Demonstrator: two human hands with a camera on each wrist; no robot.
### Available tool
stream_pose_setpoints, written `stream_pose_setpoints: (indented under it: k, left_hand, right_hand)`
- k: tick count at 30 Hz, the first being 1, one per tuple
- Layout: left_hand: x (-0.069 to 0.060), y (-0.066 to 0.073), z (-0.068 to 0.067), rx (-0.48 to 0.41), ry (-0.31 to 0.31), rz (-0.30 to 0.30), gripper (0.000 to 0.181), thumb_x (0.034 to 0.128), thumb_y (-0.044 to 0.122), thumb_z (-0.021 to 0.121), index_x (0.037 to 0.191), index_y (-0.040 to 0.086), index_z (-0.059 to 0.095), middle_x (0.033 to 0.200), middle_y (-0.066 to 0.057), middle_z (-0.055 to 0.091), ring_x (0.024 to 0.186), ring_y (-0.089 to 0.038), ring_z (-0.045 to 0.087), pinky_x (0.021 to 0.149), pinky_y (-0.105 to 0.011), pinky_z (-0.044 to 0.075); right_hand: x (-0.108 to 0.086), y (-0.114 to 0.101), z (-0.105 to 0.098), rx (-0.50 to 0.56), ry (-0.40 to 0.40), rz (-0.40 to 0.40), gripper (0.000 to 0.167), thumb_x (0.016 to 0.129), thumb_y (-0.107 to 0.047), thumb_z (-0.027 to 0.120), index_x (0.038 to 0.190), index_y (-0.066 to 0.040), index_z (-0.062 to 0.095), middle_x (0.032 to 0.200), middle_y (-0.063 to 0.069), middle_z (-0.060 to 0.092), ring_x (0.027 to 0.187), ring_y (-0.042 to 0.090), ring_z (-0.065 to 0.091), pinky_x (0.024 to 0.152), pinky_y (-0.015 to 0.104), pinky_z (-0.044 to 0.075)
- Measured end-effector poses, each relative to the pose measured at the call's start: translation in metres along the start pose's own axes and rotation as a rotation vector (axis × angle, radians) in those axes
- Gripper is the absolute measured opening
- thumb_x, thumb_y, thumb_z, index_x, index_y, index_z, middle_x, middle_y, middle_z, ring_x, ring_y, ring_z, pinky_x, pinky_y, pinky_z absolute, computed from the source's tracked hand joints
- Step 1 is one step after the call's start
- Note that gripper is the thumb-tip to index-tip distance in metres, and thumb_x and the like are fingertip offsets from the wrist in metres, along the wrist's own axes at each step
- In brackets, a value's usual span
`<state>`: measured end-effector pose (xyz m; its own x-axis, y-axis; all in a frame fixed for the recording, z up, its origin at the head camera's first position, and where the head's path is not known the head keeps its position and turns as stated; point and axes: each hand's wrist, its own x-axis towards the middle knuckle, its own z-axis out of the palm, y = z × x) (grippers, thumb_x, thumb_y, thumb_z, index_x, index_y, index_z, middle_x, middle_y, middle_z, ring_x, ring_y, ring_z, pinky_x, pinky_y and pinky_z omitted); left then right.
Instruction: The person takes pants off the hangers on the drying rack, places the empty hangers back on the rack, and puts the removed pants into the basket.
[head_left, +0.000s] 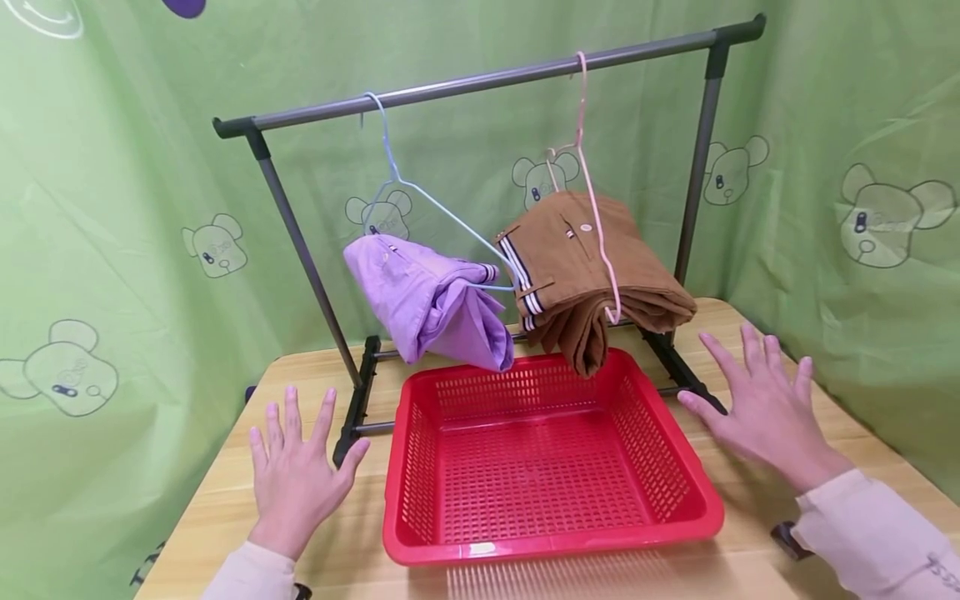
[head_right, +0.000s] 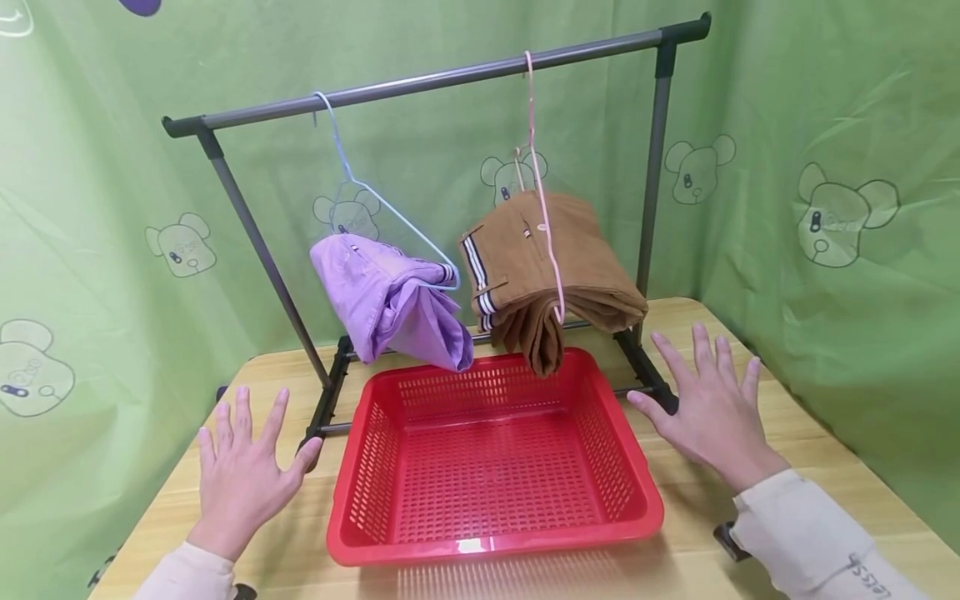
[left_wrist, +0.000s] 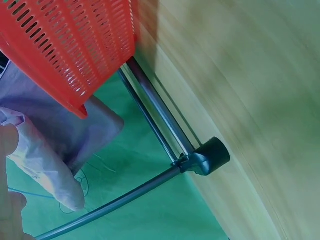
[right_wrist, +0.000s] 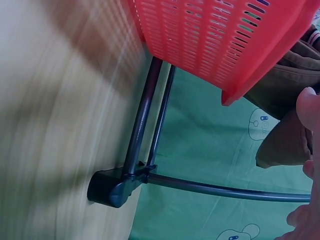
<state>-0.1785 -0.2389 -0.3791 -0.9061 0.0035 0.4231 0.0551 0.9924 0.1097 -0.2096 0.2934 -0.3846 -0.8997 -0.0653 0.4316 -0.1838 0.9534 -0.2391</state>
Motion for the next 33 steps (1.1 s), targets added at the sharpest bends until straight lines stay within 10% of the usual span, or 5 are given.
stream_pose_setpoints:
  k: [15,22,28,33]
  left_hand:
    - [-0.004,0.011,0.0,-0.168,-0.101,-0.057,0.081,0.0947,0.063,0.041,0.156,0.016,0.017,0.157,-0.027,-0.004,0.14,-0.053,0.002,0.108,-0.068,-0.003]
    - [-0.005,0.016,0.005,-0.302,-0.193,-0.108,0.08,0.0971,0.059,0.041,0.156,0.014,0.011,0.157,-0.024,-0.012,0.141,-0.049,-0.007,0.108,-0.066,-0.009]
    - [-0.006,0.022,0.018,-0.482,-0.239,-0.13,0.077,0.0996,0.052,0.042,0.156,0.012,0.009,0.157,-0.025,-0.01,0.141,-0.05,-0.005,0.108,-0.067,-0.005]
    - [-0.006,0.025,0.029,-0.624,-0.265,-0.144,0.073,0.1015,0.048,0.04,0.156,0.015,0.006,0.158,-0.025,-0.008,0.139,-0.054,0.005,0.107,-0.07,0.002]
  right_hand:
    - [0.009,-0.009,-0.012,0.151,0.089,-0.042,0.082,0.091,-0.045,0.062,0.154,-0.013,0.02,0.154,0.035,0.001,0.137,0.057,0.007,0.109,0.067,-0.005]
    - [0.017,-0.019,-0.023,0.242,0.209,-0.066,0.077,0.088,-0.036,0.067,0.152,-0.014,0.029,0.141,0.036,0.031,0.117,0.061,0.035,0.085,0.079,0.025]
    - [0.029,-0.033,-0.033,0.367,0.295,-0.085,0.068,0.09,-0.025,0.064,0.148,-0.007,0.034,0.128,0.033,0.042,0.112,0.049,0.043,0.082,0.063,0.035]
    - [0.039,-0.048,-0.04,0.474,0.335,-0.087,0.062,0.091,-0.019,0.063,0.145,-0.004,0.037,0.127,0.027,0.047,0.11,0.042,0.048,0.086,0.025,0.034]
